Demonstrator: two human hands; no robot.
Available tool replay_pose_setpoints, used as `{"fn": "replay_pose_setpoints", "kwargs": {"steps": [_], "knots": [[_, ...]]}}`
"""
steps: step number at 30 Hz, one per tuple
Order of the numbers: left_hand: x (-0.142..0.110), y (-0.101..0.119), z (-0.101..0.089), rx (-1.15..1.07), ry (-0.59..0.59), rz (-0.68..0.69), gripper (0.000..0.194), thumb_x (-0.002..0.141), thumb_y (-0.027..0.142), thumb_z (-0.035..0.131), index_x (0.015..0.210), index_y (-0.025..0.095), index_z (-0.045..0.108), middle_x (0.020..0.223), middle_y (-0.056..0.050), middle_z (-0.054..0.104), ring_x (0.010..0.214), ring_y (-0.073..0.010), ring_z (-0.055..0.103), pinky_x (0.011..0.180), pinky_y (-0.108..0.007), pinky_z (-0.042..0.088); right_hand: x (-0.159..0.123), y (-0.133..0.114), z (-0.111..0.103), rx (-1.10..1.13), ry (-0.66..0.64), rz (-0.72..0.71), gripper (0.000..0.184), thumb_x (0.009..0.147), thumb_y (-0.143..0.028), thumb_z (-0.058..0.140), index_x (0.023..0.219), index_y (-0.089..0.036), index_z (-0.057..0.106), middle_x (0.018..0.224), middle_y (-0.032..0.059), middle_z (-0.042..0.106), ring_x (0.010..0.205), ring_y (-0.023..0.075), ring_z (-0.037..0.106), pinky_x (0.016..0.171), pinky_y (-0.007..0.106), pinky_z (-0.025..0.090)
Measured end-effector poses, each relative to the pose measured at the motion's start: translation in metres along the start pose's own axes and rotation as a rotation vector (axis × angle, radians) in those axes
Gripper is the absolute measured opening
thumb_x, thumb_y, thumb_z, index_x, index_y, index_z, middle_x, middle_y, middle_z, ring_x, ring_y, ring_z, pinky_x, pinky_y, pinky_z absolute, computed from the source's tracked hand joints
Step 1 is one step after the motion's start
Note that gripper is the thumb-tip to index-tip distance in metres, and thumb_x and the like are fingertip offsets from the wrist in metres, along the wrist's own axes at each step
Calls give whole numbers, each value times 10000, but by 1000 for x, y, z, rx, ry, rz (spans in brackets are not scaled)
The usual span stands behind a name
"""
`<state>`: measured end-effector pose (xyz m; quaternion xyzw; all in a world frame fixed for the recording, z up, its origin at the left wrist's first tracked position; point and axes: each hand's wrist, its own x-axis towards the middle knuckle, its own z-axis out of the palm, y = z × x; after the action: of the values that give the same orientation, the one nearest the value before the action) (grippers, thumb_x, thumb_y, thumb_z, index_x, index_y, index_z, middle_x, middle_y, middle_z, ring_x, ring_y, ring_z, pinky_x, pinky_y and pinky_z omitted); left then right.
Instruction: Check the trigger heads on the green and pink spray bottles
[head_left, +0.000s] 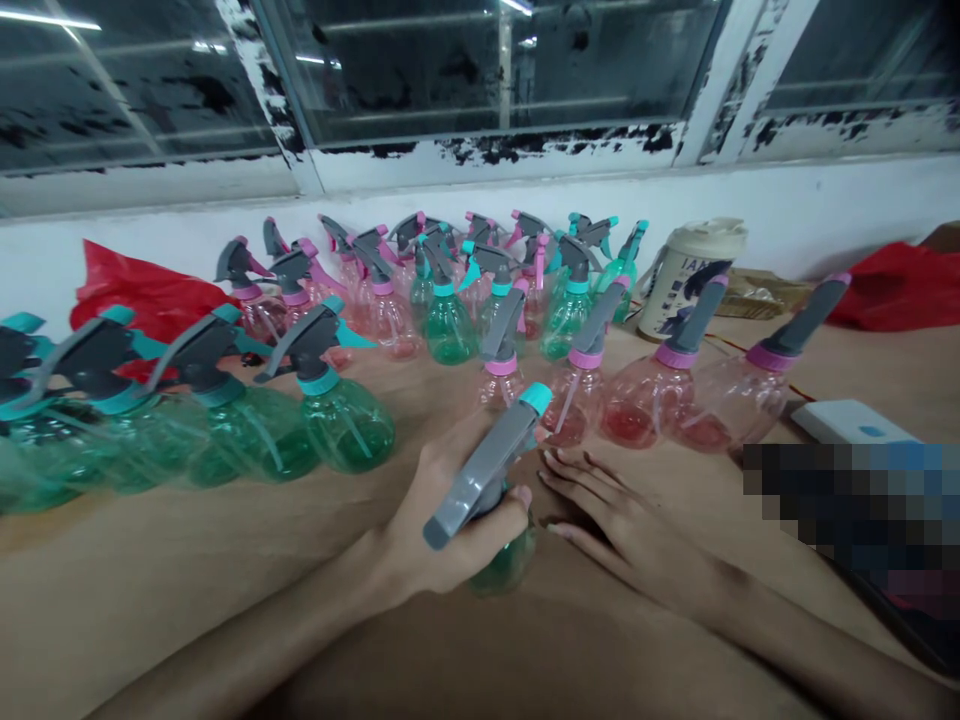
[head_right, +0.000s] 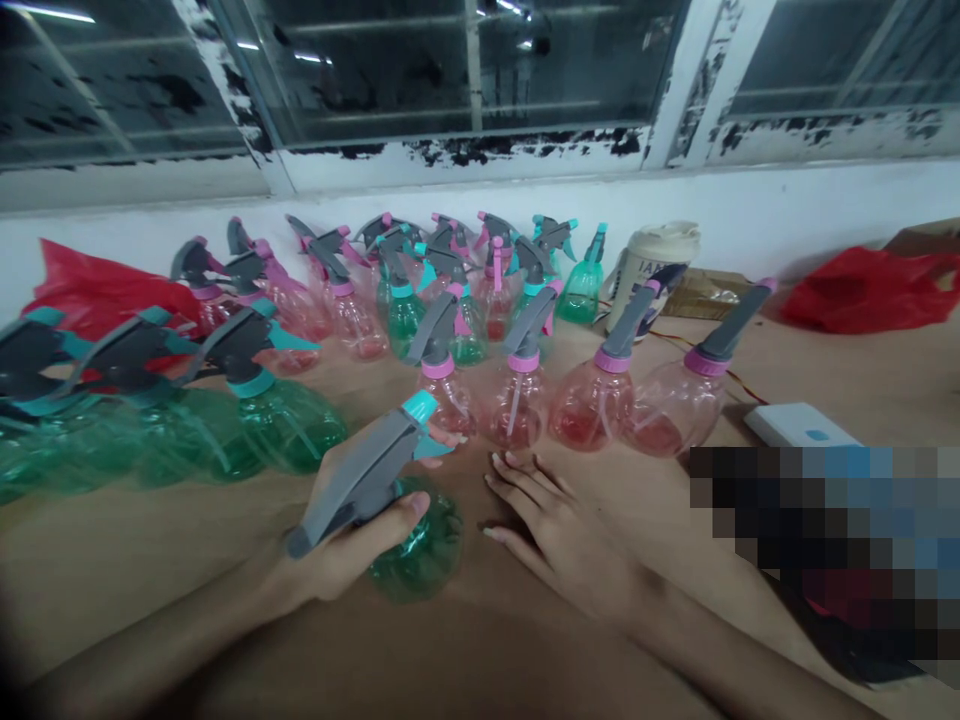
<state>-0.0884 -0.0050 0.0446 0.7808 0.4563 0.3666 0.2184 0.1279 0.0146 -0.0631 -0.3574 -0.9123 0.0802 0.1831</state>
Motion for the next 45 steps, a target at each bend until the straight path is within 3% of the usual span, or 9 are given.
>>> {"fn": "replay_pose_setpoints", "kwargs": {"steps": [11, 16, 24, 31, 38, 45], "knots": [[-3, -2, -3, -17, -15, 3, 61, 730, 266, 489, 790, 260, 483, 743, -1, 573, 641, -185, 551, 630, -339, 487, -1, -2, -2, -1, -10, 7, 521, 913, -379, 451, 1390, -200, 343, 1415, 76, 419, 1297, 229, 380, 1071, 504, 311], [-1, -8, 3, -28, 97, 109, 117, 704, 213, 521, 802, 253, 471, 731, 6, 544, 631, -182, 532, 629, -333, 476, -1, 1, -2, 16, -19, 0, 521, 910, -385, 456, 1391, -219, 345, 1427, 62, 405, 1308, 224, 362, 1077, 486, 306], [-4, -9, 12, 42, 202, 53, 159, 684, 156, 524, 712, 243, 395, 671, 19, 456, 593, -177, 469, 580, -334, 397, -1, 1, -7, 5, -57, 18, 508, 913, -399, 443, 1376, -202, 374, 1416, 62, 422, 1318, 213, 344, 1083, 469, 304], [-6, -13, 15, 52, 185, 16, 211, 680, 124, 557, 805, 247, 440, 714, 33, 491, 589, -158, 490, 591, -316, 424, -1, 1, -6, 7, -72, 20, 519, 917, -399, 434, 1390, -203, 347, 1426, 62, 405, 1324, 212, 333, 1090, 468, 290], [-2, -17, 16, 38, 171, 72, 371, 663, 92, 597, 978, 255, 488, 855, 15, 591, 729, -168, 593, 698, -302, 488, -1, 0, -6, 19, -63, 23, 530, 910, -404, 446, 1392, -208, 344, 1422, 58, 414, 1327, 208, 327, 1092, 461, 290], [1, -11, 13, 9, 162, 68, 338, 645, 72, 553, 947, 221, 522, 855, 1, 627, 704, -164, 621, 672, -296, 513, -2, 2, -5, 23, -47, 21, 500, 908, -396, 453, 1367, -208, 390, 1408, 64, 434, 1317, 216, 346, 1085, 470, 296]]}}
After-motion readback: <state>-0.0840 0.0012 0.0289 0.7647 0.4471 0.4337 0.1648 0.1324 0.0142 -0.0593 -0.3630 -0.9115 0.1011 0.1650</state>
